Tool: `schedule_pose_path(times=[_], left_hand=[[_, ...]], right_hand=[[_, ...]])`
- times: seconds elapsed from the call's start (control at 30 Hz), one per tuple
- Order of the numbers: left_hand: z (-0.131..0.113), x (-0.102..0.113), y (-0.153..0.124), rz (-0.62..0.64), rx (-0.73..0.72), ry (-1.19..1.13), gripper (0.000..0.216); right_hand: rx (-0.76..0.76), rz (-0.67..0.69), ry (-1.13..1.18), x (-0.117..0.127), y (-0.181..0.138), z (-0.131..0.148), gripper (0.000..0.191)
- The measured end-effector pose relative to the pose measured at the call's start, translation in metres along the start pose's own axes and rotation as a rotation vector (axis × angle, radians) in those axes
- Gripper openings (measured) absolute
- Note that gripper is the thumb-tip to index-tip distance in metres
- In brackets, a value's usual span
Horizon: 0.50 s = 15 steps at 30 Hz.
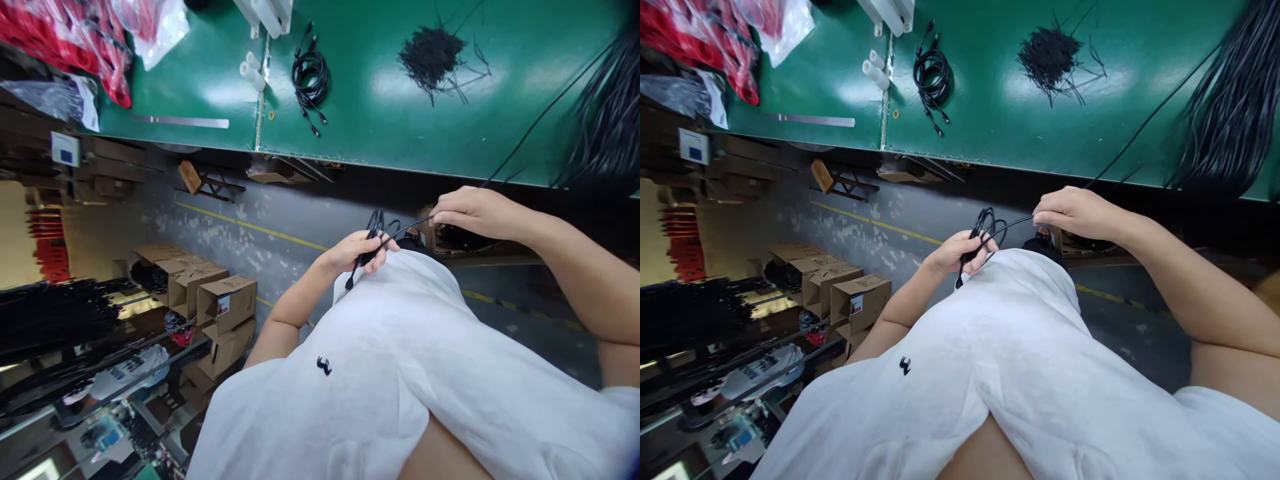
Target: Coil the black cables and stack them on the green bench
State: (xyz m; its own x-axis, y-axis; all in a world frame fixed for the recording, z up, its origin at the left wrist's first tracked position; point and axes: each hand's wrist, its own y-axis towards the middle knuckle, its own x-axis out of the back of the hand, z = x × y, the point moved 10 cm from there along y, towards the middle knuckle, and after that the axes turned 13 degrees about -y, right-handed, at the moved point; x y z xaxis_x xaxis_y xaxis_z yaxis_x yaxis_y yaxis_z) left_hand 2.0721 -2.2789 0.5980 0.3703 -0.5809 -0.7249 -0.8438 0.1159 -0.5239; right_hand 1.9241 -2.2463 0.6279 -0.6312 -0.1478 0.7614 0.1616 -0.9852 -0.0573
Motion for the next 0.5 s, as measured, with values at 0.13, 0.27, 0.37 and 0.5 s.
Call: schedule_pose_path(times=[0.13,0.27,0.37,0.5], left_hand=[[0.002,0.002,0.0,-0.007,0.055,-0.032,0.051],[0.0,-0.004,0.0,-0.009,0.049,-0.122,0.033],[-0.001,-0.001,-0.002,-0.089,0.044,-0.23,0.037],[0.004,0.001,-0.002,-0.169,0.025,-0.343,0.044]], right_hand=[[0.038,-0.01,0.037,-0.006,0.006,0.005,0.045],[0.079,-0.06,0.048,-0.009,0.022,0.015,0.045],[0.065,-0.117,-0.016,-0.006,0.015,-0.025,0.047],[-0.36,-0.233,-0.359,0.018,-0.045,-0.15,0.044]])
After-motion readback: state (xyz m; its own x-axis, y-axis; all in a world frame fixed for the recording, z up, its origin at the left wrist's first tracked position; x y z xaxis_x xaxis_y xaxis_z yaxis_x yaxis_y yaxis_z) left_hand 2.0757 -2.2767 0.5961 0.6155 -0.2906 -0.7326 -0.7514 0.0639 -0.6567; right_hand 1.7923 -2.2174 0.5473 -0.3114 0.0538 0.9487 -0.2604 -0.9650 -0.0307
